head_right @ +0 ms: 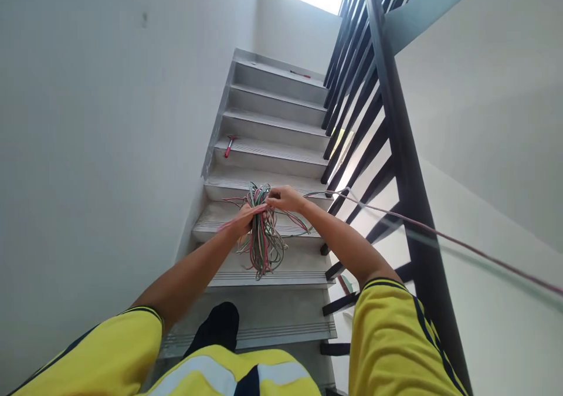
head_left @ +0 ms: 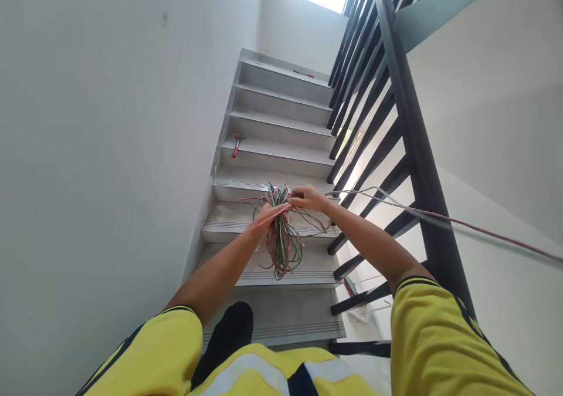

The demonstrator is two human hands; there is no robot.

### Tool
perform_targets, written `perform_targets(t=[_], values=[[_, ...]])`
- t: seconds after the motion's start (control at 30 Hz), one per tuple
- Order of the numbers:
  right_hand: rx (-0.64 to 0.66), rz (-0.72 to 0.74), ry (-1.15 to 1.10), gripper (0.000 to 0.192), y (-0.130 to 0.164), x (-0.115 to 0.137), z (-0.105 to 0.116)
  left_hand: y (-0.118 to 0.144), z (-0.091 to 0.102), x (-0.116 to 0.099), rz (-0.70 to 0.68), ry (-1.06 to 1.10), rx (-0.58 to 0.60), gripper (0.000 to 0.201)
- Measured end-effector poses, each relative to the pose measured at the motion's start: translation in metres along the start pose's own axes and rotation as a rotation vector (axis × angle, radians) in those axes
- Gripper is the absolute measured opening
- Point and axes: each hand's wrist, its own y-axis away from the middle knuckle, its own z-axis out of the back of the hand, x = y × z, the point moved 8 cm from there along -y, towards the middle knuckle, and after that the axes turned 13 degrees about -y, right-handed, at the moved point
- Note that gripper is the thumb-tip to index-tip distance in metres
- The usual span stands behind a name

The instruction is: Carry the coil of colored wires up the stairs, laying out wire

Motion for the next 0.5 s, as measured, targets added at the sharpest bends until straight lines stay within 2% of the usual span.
perform_targets(t=[0.1,0.23,0.37,0.43,0.5], values=[[-0.020,-0.110,-0.323,0.030,-0.048,-0.022,0.034,-0.052,0.011,-0.017,0.019,0.174,0.026,0.048],[-0.172,-0.246,-0.474,0.036,-0.115,-0.033,0.101,-0.113,0.020,-0.070,0.040,0.366,0.115,0.051],[-0.419,-0.356,-0.385,0.033,-0.163,-0.027,0.173,-0.163,0.016,-0.135,0.071,0.308,0.157,0.043],[-0.460,-0.404,-0.274,0.028,-0.180,-0.024,0.203,-0.188,0.012,-0.162,0.085,0.268,0.113,0.039],[-0.446,-0.438,-0.160,0.022,-0.194,-0.024,0.229,-0.213,0.007,-0.181,0.114,0.222,0.057,0.035]])
